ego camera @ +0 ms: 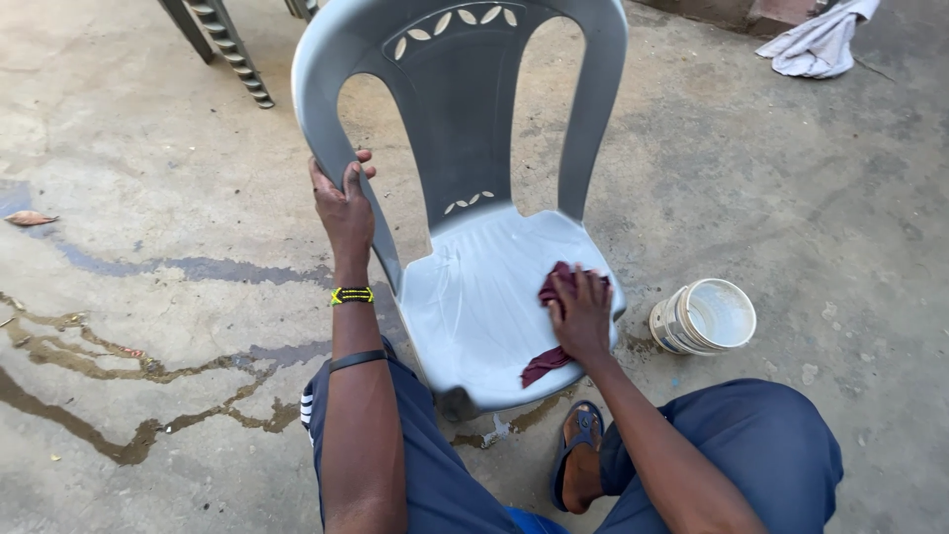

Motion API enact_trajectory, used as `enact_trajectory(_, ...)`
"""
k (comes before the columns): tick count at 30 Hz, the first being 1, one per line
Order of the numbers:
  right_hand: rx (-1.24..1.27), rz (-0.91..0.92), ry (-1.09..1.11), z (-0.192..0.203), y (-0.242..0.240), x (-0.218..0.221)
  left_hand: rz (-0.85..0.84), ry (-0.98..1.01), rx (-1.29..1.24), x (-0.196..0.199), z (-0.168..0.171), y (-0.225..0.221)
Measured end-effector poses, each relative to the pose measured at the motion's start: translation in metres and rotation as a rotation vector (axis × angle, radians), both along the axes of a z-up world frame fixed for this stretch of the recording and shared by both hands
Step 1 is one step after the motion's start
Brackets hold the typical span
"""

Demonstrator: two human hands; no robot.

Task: Wiping down a plastic chair with a cloth and water, cleaning all surfaces including legs and underside.

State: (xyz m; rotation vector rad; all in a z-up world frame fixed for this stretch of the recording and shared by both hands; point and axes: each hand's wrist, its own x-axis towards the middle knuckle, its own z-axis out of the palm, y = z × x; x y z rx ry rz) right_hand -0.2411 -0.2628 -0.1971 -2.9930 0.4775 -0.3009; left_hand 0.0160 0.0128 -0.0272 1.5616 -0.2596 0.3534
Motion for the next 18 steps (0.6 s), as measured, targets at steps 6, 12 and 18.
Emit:
enact_trajectory(6,-0.107,-0.133,-0.090,-0.006,0.023,-0.005,-0.013,0.026,-0.018,0.003,-0.004,-0.001)
enact_trajectory(12,-0.025,0.016,-0.063,-0.004,0.072,-0.019,0.038,0.005,-0.009,0.020,-0.027,-0.009)
enact_trajectory(18,0.075,0.191,-0.020,-0.028,0.087,-0.018,0.133,0.038,-0.028,0.024,-0.031,-0.008)
